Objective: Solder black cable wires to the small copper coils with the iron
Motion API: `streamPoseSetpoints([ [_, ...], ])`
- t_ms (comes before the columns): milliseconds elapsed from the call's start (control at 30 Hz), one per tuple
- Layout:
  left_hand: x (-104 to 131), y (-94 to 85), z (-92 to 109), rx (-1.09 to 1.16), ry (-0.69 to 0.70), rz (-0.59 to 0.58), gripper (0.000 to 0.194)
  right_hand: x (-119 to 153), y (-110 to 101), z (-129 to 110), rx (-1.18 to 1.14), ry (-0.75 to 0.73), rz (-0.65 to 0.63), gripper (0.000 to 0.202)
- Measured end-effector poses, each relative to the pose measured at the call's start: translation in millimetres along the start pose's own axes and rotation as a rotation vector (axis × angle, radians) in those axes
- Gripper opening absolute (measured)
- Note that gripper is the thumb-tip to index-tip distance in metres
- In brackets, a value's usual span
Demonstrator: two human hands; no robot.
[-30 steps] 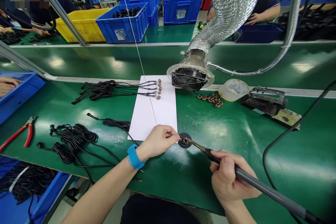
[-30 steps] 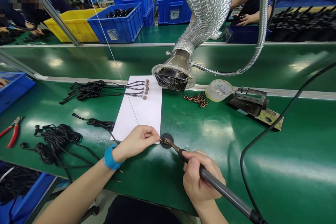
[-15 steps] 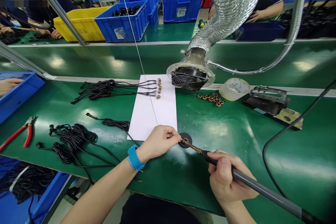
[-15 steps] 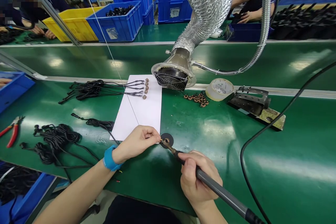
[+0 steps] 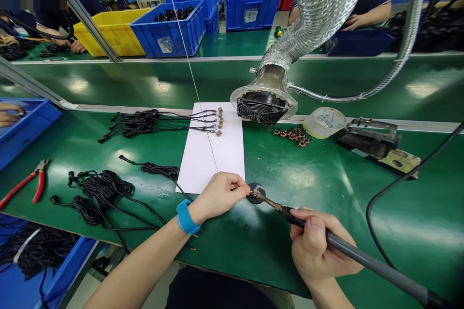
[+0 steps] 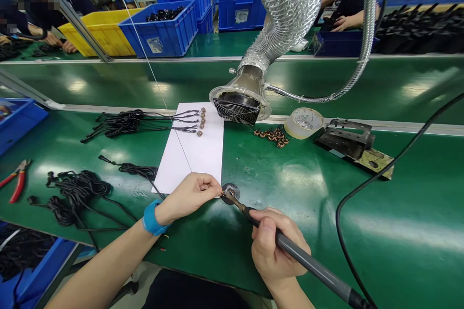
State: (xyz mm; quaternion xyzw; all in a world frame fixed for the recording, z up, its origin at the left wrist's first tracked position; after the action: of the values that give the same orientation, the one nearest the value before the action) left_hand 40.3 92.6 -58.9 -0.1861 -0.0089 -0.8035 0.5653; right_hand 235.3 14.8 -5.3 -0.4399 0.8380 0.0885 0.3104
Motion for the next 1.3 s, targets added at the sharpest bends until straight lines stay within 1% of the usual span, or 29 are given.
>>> streamPoseSetpoints([
  [267, 0.6, 0.2, 0.0, 0.009, -0.007, 0.000, 0.021, -0.7, -0.8, 0.5, -0.028, 0.034, 0.073, 0.022],
  [400, 0.6, 0.0, -1.2, 0.001, -0.014, -0.002, 0.021, -0.8, 0.9, 0.1, -0.067, 0.038, 0.052, 0.020],
  [600, -0.1, -0.8, -1.4, -0.003, -0.018, 0.003, 0.020, -1.1, 3.6, -0.2, -0.034, 0.022, -0.022, 0.021],
  [700, -0.4, -0.5, -1.6, 0.001, -0.016, 0.004, 0.020, -1.4, 3.2, 0.4, -0.024, 0.029, -0.011, 0.022],
  [833, 0.2, -0.4, -2.4, 0.007, -0.021, 0.003, 0.020, -2.0, 2.0, -3.2, -0.069, 0.000, 0.032, 0.021],
  [933, 0.8, -0.1, -2.4, 0.007, -0.024, -0.001, 0.020, -1.6, 2.3, -1.9, -0.071, 0.013, 0.039, 0.020],
  [1033, 1.0, 0.4, -1.7, 0.010, -0.026, -0.004, 0.019, -0.6, 3.1, 1.2, -0.047, 0.032, 0.014, 0.021],
  [1200, 0.5, 0.0, 1.1, 0.013, -0.009, 0.003, 0.018, -0.3, 4.3, 1.6, -0.023, 0.022, -0.039, 0.019],
  [1300, 0.3, 0.1, 0.8, 0.008, -0.009, 0.002, 0.019, -1.2, 5.4, 0.6, -0.038, 0.024, -0.038, 0.021],
])
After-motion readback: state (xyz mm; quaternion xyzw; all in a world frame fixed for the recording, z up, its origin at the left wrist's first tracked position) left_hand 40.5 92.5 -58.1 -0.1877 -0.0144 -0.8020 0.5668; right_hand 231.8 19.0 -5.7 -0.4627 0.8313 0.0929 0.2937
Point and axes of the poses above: each hand's wrist, its own x-axis away from the middle knuckle, its own y-axis out of the palm, z = x × y, the point moved 9 cm from there along -x, towards the middle knuckle, and after that the axes turned 2 degrees about z, right-handed, at the moved point
